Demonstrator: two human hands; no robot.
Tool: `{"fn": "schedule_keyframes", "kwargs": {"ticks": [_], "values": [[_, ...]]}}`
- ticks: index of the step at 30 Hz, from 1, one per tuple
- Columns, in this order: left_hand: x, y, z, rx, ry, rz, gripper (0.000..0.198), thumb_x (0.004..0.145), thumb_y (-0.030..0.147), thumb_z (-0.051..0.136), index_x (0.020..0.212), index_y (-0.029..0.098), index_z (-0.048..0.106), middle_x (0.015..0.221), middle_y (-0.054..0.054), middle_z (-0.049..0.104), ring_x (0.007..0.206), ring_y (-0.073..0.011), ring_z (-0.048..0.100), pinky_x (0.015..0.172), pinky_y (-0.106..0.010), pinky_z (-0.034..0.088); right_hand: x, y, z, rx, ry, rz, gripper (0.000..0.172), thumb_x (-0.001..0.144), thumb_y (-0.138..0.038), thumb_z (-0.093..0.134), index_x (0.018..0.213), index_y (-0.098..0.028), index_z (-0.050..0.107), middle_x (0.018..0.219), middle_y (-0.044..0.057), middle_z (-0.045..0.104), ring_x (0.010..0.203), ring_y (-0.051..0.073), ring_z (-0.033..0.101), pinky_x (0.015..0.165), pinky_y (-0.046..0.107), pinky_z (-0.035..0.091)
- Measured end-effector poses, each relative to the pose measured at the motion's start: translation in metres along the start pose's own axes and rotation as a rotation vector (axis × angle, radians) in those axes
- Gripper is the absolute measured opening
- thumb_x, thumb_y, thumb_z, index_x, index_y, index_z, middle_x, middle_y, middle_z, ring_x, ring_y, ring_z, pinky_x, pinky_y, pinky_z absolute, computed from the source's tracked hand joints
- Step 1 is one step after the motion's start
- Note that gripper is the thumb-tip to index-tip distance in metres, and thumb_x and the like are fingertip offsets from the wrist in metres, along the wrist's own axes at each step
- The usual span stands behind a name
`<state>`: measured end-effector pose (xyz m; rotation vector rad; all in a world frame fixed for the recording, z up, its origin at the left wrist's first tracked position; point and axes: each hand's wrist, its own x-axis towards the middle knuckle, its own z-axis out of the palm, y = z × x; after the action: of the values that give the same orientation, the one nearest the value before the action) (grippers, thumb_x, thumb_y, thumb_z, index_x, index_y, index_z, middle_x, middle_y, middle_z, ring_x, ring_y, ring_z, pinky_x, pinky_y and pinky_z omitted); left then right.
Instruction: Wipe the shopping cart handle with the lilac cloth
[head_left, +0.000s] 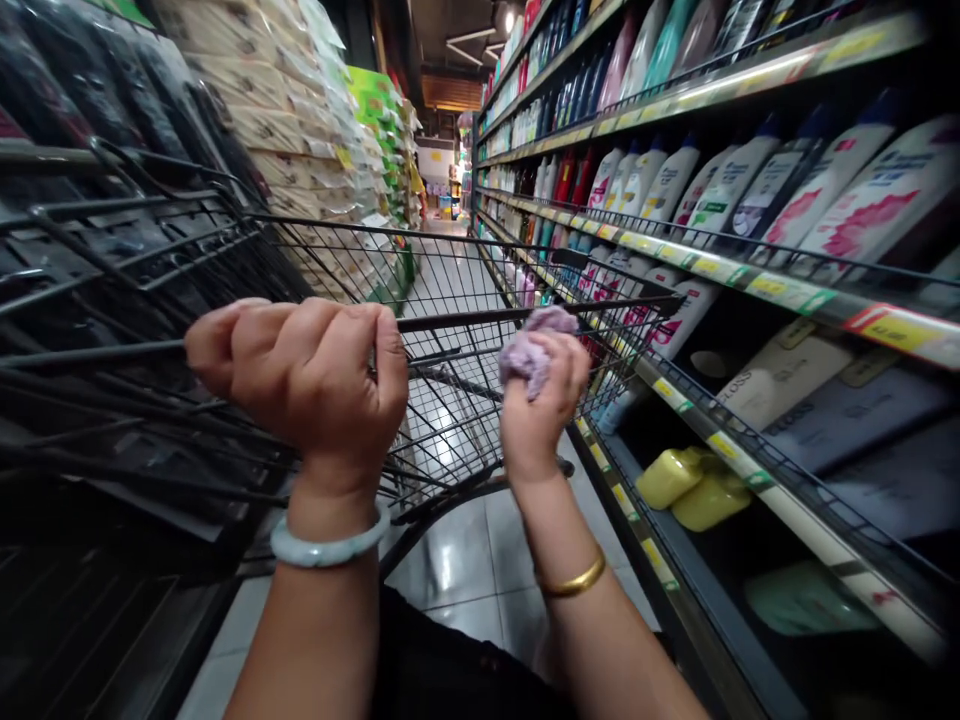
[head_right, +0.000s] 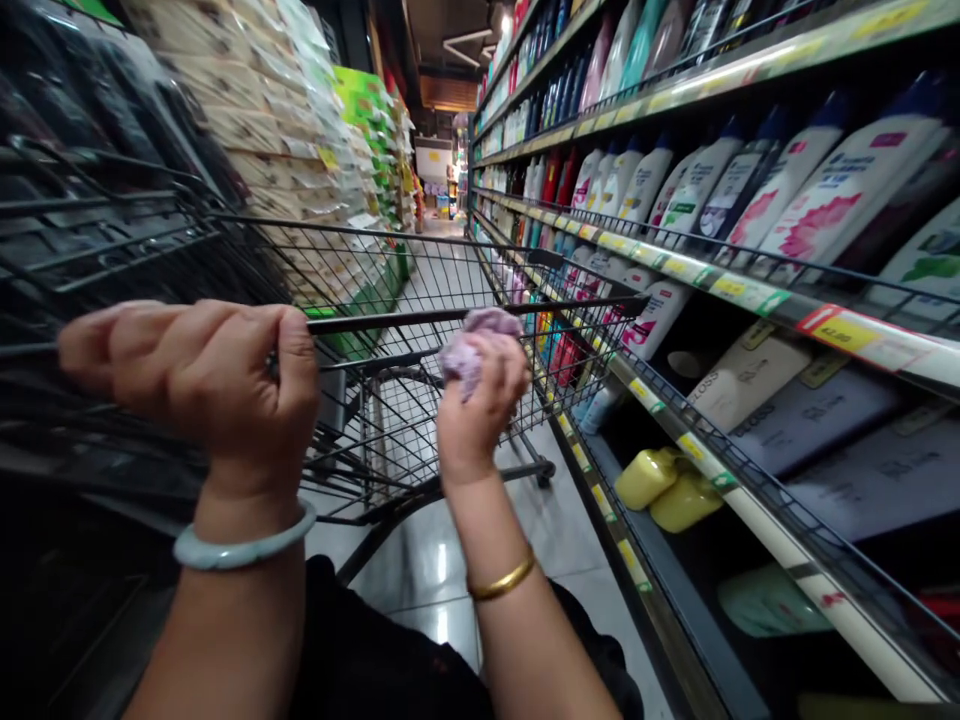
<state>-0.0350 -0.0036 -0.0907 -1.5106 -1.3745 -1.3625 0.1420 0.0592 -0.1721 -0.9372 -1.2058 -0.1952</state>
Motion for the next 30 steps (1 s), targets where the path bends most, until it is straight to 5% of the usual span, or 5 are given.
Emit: {"fn": "schedule_keyframes", "kwargs": {"ticks": [5,11,17,24,30], "values": [[0.001,0.001,-0.003,-0.086,-0.006,-0.057,0.018,0.09,0.038,0.059,0.077,0.032,0.069,0.083,-0.004,0.072,0.118,-0.0341,0.059,0.113,-0.068,0.02,-0.006,-0.004,-0.007,-0.04,-0.176,-0.203,0.045,0.078,-0.005,0.056,0.115,-0.029,0.066,0.129,0.007,0.057,0.126,0.026,0.055,0.112,0.049,0.045],[0.002,0.005,0.0,-0.053,0.007,-0.061,0.017,0.09,0.041,0.061,0.079,0.033,0.07,0.081,-0.004,0.071,0.111,-0.0319,0.06,0.116,-0.067,0.023,-0.013,0.033,-0.007,-0.073,0.033,0.105,0.035,0.081,-0.009,0.053,0.111,-0.023,0.065,0.125,0.012,0.055,0.122,0.027,0.055,0.111,0.054,0.045],[0.001,0.0,0.002,-0.088,-0.023,-0.082,0.016,0.091,0.046,0.061,0.086,0.037,0.073,0.092,-0.001,0.076,0.118,-0.032,0.06,0.121,-0.066,0.02,-0.032,0.004,-0.006,0.03,-0.251,-0.088,0.033,0.082,-0.01,0.06,0.11,-0.026,0.069,0.125,0.009,0.059,0.123,0.025,0.055,0.108,0.046,0.047],[0.004,0.026,0.004,-0.174,-0.087,0.001,0.026,0.098,0.042,0.056,0.112,0.038,0.078,0.109,-0.001,0.078,0.113,-0.0311,0.066,0.12,-0.067,0.02,-0.017,0.052,-0.01,0.003,-0.004,0.497,0.029,0.076,-0.014,0.059,0.103,-0.021,0.063,0.116,0.008,0.057,0.108,0.022,0.059,0.108,0.046,0.046],[-0.002,0.055,0.029,-0.288,-0.329,0.043,0.043,0.097,0.033,0.055,0.139,0.037,0.065,0.143,-0.002,0.067,0.136,-0.0335,0.054,0.121,-0.065,0.023,-0.036,0.01,-0.001,0.092,-0.281,0.038,0.033,0.081,-0.01,0.058,0.11,-0.023,0.067,0.125,0.01,0.057,0.124,0.024,0.055,0.11,0.043,0.047]]}}
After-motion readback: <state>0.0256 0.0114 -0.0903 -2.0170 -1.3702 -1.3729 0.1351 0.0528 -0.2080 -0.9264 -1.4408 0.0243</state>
